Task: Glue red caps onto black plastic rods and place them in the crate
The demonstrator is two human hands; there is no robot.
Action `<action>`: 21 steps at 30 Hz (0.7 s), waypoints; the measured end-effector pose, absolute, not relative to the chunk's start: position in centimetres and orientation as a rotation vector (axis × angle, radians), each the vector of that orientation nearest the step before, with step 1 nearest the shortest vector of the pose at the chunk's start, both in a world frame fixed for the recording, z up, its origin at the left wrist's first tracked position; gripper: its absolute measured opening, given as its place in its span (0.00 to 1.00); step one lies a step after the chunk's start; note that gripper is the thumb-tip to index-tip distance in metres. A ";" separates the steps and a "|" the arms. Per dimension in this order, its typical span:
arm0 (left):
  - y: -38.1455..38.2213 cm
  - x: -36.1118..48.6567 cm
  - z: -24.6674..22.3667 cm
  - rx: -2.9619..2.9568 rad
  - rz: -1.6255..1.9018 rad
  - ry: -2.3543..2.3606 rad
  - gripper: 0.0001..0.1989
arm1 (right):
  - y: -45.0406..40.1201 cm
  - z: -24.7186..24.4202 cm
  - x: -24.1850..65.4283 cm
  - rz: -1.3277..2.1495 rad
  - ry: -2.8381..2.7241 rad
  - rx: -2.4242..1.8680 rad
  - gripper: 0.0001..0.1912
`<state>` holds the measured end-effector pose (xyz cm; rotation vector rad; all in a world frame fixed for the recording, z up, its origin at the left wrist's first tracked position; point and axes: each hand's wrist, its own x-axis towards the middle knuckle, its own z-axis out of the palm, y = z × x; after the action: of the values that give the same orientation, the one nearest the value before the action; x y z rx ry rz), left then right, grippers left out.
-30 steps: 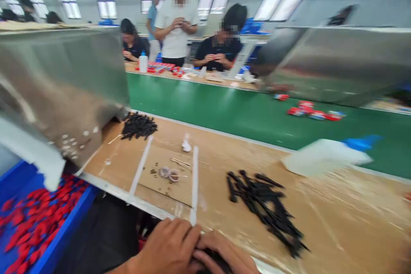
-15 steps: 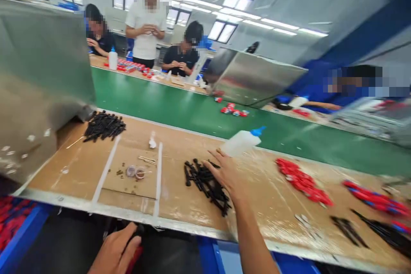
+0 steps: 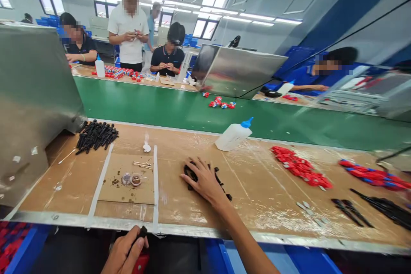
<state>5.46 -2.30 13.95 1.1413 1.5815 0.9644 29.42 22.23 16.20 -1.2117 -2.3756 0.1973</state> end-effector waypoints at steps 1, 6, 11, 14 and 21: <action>-2.0 5.5 14.4 1.055 0.994 1.496 0.27 | 21.4 16.3 29.0 0.204 -2.335 -1.201 0.23; -0.5 5.8 15.9 0.703 1.179 1.091 0.23 | 16.6 17.3 23.7 0.669 -2.121 -1.103 0.20; -0.4 5.2 15.8 0.541 1.306 1.061 0.24 | 14.6 18.0 17.9 0.960 -2.023 -1.013 0.19; -0.5 4.7 15.6 0.490 1.341 1.060 0.26 | 14.8 18.5 15.9 0.909 -2.057 -0.962 0.14; 0.2 3.8 16.9 0.291 1.423 0.920 0.20 | 15.2 19.1 14.0 0.818 -2.084 -0.878 0.07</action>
<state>3.79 0.19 16.94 0.2905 0.9202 1.4231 13.96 15.23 19.11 -0.8782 -2.0837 0.8181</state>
